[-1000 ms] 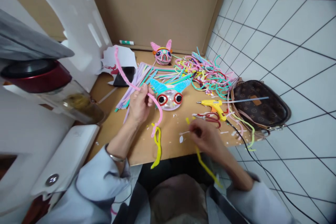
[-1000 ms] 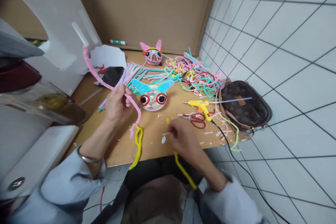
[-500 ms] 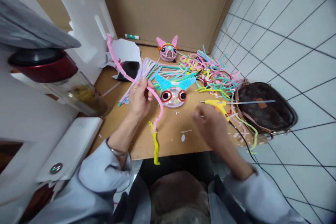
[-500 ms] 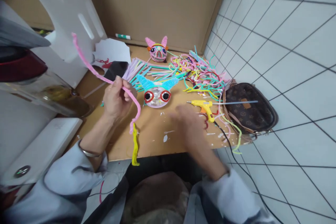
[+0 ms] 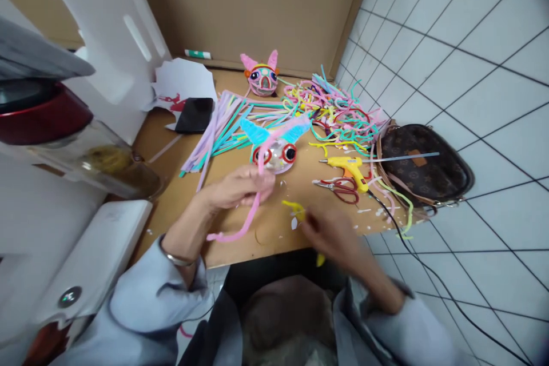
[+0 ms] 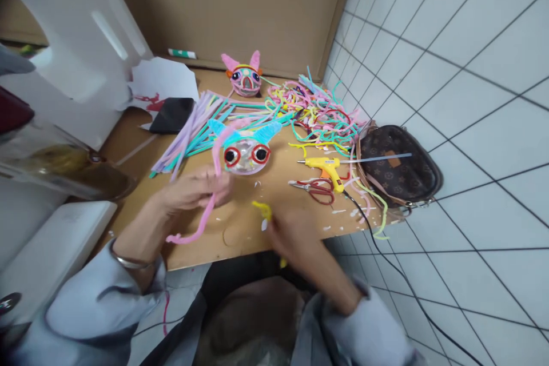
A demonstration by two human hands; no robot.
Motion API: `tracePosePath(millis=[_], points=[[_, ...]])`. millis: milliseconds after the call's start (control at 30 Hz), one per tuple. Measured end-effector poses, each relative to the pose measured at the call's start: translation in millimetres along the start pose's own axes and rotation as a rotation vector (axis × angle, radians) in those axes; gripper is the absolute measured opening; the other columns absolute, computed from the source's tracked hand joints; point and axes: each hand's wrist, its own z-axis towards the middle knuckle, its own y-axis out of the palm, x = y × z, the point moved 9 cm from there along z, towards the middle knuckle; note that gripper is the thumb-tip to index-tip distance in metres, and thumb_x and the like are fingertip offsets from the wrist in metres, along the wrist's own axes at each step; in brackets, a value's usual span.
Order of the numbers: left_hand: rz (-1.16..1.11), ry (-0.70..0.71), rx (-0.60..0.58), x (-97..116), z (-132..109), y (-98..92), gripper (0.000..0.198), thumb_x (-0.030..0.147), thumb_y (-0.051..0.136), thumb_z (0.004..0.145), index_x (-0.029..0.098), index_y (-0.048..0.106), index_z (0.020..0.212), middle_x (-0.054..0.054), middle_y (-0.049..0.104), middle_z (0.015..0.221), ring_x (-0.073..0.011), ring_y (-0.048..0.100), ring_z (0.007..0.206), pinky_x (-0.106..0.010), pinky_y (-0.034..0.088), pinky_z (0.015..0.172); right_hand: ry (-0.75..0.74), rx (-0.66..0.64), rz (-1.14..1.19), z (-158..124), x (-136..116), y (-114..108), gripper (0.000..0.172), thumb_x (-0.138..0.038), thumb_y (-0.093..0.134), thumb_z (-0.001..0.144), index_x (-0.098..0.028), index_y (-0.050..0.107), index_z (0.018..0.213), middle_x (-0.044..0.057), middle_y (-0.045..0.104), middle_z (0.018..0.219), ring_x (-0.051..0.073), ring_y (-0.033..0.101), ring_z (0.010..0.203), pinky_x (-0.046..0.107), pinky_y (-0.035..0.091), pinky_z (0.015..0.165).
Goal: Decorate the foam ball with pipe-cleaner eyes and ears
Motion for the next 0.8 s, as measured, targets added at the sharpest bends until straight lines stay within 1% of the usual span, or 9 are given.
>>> tracePosePath(millis=[67,100,133,200,267,333,433,633,800], points=[[0.066,-0.102,-0.207,-7,-4,24.8,0.055,0.063,0.069,0.082,0.017,0.058,0.053,0.001,0.039,0.042,-0.0071,0.027,0.036,-0.022,0.017,0.035,0.145,0.115,-0.067,10,55,-45,0.022,-0.023,0.061,0.089,-0.023,0.058,0.066,-0.001,0.055,0.054,0.013,0.047,0.043,0.028,0.030,0.044],[0.094,-0.129,-0.276,-9,-5,33.4,0.056,0.065,0.066,0.083,0.018,0.057,0.054,0.002,0.038,0.042,-0.0073,0.027,0.037,-0.022,0.017,0.035,0.225,0.262,-0.185,15,77,-73,0.015,-0.030,0.064,0.089,-0.022,0.063,0.077,0.003,0.060,0.064,0.016,0.051,0.050,0.030,0.032,0.048],[0.115,-0.146,-0.323,-11,-5,39.4,0.057,0.066,0.063,0.085,0.018,0.056,0.055,0.003,0.037,0.042,-0.0073,0.027,0.037,-0.022,0.017,0.036,0.288,0.374,-0.292,20,91,-95,0.016,-0.036,0.066,0.089,-0.020,0.067,0.091,0.009,0.065,0.077,0.019,0.055,0.059,0.033,0.032,0.052],[0.141,-0.164,-0.351,-15,-2,43.1,0.059,0.068,0.059,0.087,0.019,0.052,0.055,0.004,0.034,0.041,-0.0072,0.025,0.037,-0.022,0.016,0.037,0.325,0.455,-0.341,30,97,-109,0.022,-0.037,0.061,0.093,-0.018,0.065,0.105,0.015,0.066,0.093,0.024,0.059,0.073,0.035,0.035,0.058],[0.156,-0.163,-0.323,-18,2,38.5,0.060,0.068,0.058,0.088,0.019,0.050,0.055,0.006,0.031,0.041,-0.0068,0.023,0.038,-0.022,0.016,0.037,0.244,0.428,-0.224,38,77,-93,0.021,-0.025,0.042,0.101,-0.022,0.062,0.096,0.011,0.065,0.089,0.022,0.058,0.076,0.035,0.038,0.065],[0.169,-0.145,-0.269,-19,5,29.4,0.059,0.067,0.059,0.088,0.019,0.050,0.055,0.006,0.030,0.042,-0.0064,0.022,0.038,-0.022,0.015,0.038,0.152,0.433,-0.095,35,46,-71,0.028,-0.021,0.038,0.101,-0.025,0.051,0.077,0.002,0.056,0.068,0.019,0.051,0.062,0.033,0.035,0.059],[0.178,-0.142,-0.225,-22,5,20.3,0.058,0.065,0.060,0.088,0.018,0.051,0.057,0.007,0.031,0.043,-0.0059,0.022,0.039,-0.021,0.014,0.039,0.100,0.522,-0.019,19,10,-53,0.029,-0.018,0.036,0.101,-0.026,0.043,0.074,-0.003,0.048,0.062,0.016,0.046,0.056,0.030,0.034,0.055],[0.206,-0.175,-0.270,-25,4,27.7,0.057,0.062,0.059,0.091,0.017,0.049,0.058,0.006,0.033,0.046,-0.0053,0.024,0.041,-0.021,0.017,0.041,-0.009,0.566,0.024,6,-11,-57,0.019,-0.015,0.044,0.101,-0.023,0.055,0.087,0.000,0.060,0.070,0.017,0.057,0.065,0.029,0.045,0.062],[0.211,-0.173,-0.238,-26,5,25.6,0.056,0.061,0.061,0.090,0.018,0.047,0.057,0.006,0.033,0.046,-0.0056,0.024,0.041,-0.020,0.017,0.039,-0.094,0.585,0.055,6,-16,-64,0.014,-0.013,0.052,0.097,-0.024,0.061,0.100,0.003,0.069,0.078,0.019,0.065,0.073,0.031,0.052,0.069]])
